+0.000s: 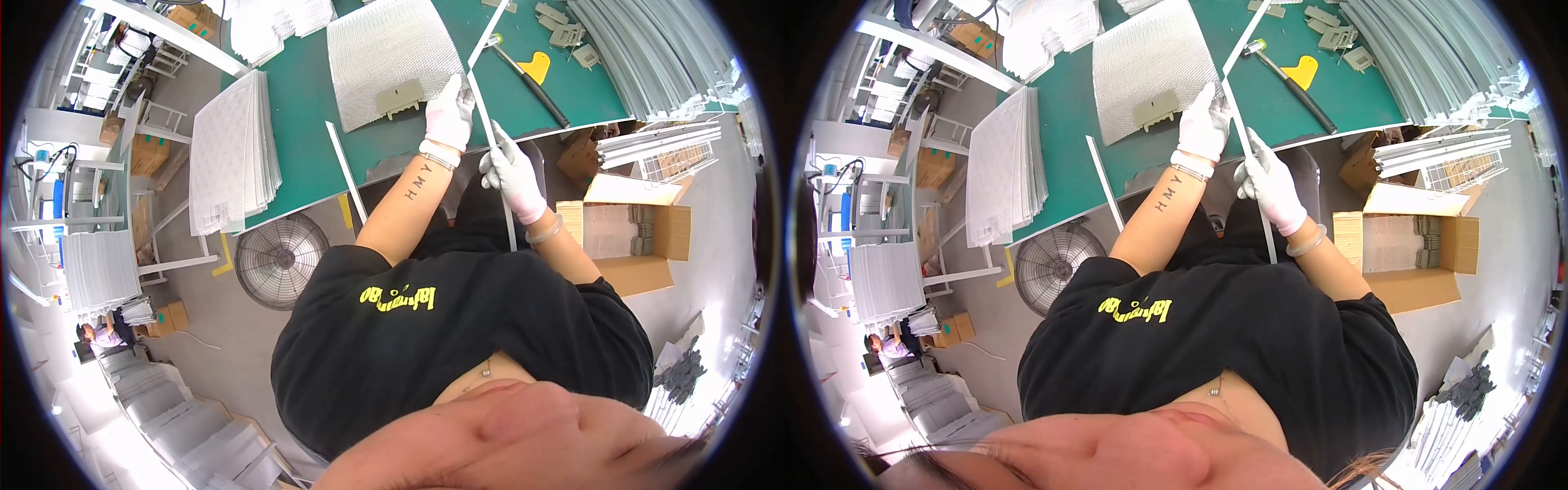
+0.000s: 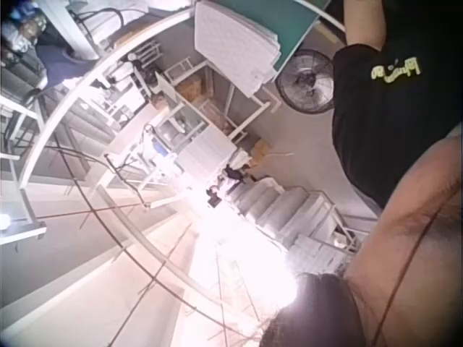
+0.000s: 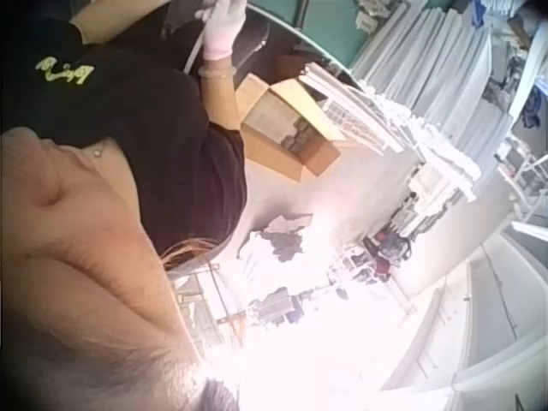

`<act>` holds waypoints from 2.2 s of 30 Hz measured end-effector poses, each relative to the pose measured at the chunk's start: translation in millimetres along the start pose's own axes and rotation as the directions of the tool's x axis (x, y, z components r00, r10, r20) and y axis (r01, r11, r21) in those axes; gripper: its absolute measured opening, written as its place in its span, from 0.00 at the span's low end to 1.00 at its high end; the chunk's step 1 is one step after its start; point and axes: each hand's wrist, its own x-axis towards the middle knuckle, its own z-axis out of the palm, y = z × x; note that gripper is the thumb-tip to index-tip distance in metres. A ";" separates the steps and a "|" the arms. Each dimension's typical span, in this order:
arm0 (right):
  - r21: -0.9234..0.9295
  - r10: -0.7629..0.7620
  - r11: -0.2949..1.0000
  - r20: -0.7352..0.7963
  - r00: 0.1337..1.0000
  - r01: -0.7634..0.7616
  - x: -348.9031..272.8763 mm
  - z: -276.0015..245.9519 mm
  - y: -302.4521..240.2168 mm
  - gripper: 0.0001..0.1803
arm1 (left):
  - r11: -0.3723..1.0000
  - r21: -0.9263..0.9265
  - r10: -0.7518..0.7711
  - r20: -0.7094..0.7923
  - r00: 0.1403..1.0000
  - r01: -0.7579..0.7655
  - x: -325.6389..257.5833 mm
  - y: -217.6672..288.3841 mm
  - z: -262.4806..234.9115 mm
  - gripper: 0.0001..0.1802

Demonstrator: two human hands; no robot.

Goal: Assembling industrial metal mesh filters by attaching a frame and securing parts with a power screwdriver.

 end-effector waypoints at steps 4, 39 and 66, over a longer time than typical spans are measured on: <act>-0.040 0.033 0.999 0.003 0.999 -0.033 -6.8 0.0 -4.4 0.33 | 1.000 -0.007 -0.005 0.009 1.000 0.005 0.6 -1.1 -1.2 0.08; -0.184 0.044 0.981 -0.112 0.993 -0.064 -19.7 6.7 0.9 0.30 | 0.815 0.517 0.249 0.098 0.964 -0.263 -7.7 -15.4 -1.1 0.06; -0.037 0.055 0.998 -0.113 0.992 -0.059 -15.5 2.7 0.4 0.31 | 0.975 0.094 -0.199 -0.044 0.979 0.202 -4.3 -1.5 4.9 0.14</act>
